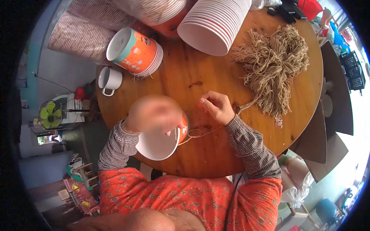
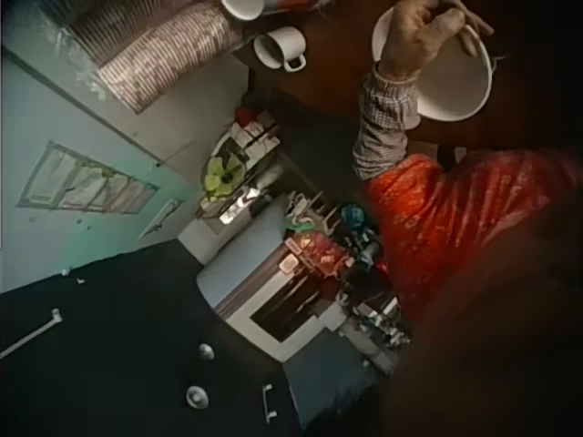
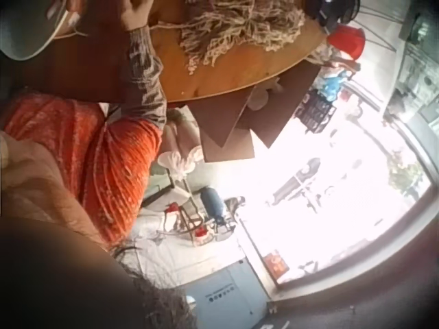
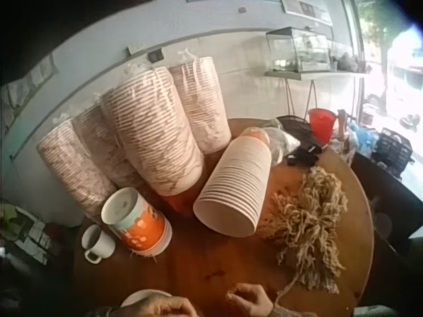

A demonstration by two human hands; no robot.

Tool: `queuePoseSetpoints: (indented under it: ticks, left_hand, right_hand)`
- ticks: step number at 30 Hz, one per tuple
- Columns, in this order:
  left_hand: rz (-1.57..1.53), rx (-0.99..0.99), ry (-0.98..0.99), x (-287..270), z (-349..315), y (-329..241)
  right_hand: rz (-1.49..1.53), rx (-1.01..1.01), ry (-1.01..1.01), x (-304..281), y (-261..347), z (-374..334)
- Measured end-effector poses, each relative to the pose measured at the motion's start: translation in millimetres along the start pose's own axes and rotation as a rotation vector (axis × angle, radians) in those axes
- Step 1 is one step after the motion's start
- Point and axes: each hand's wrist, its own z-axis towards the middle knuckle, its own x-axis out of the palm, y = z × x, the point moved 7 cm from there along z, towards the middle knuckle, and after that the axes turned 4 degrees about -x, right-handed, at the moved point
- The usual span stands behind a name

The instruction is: Thread and tie string handles onto paper buckets.

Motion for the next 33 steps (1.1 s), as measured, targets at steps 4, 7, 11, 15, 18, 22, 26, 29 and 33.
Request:
queuePoseSetpoints:
  ticks: [4,7,11,15,18,22,26,29,33]
  left_hand:
    - [-0.171,-0.075,-0.085,-12.3,5.1,7.0]
    - [-0.18,-0.097,-0.143,-16.1,6.8,9.2]
    - [-0.178,-0.092,-0.147,-15.3,13.9,7.6]
    - [-0.188,-0.029,-0.16,-6.6,13.8,1.0]
    - [-0.143,0.051,-0.248,-3.6,7.1,3.8]
    - [-0.098,0.134,-0.297,8.7,-6.8,6.8]
    - [-0.067,0.257,-0.378,14.3,-21.5,15.7]
    - [-0.105,0.329,-0.405,12.1,-31.5,20.6]
    - [-0.099,0.401,-0.427,23.7,-50.6,18.2]
  right_hand:
    - [-0.339,-0.15,0.018,-9.3,3.2,0.2]
    - [-0.402,-0.198,0.119,4.6,24.0,-0.8]
    - [-0.474,-0.302,0.149,14.3,27.2,-5.2]
    - [-0.494,-0.28,0.163,21.1,33.6,-8.1]
    - [-0.541,-0.353,0.193,27.0,29.7,-13.9]
    - [-0.511,-0.345,0.159,31.5,26.2,-18.2]
    - [-0.164,-0.148,0.115,35.6,13.5,-26.2]
    - [-0.081,-0.052,0.129,42.8,20.4,-36.9]
    - [-0.079,-0.153,0.181,51.3,37.7,-59.6]
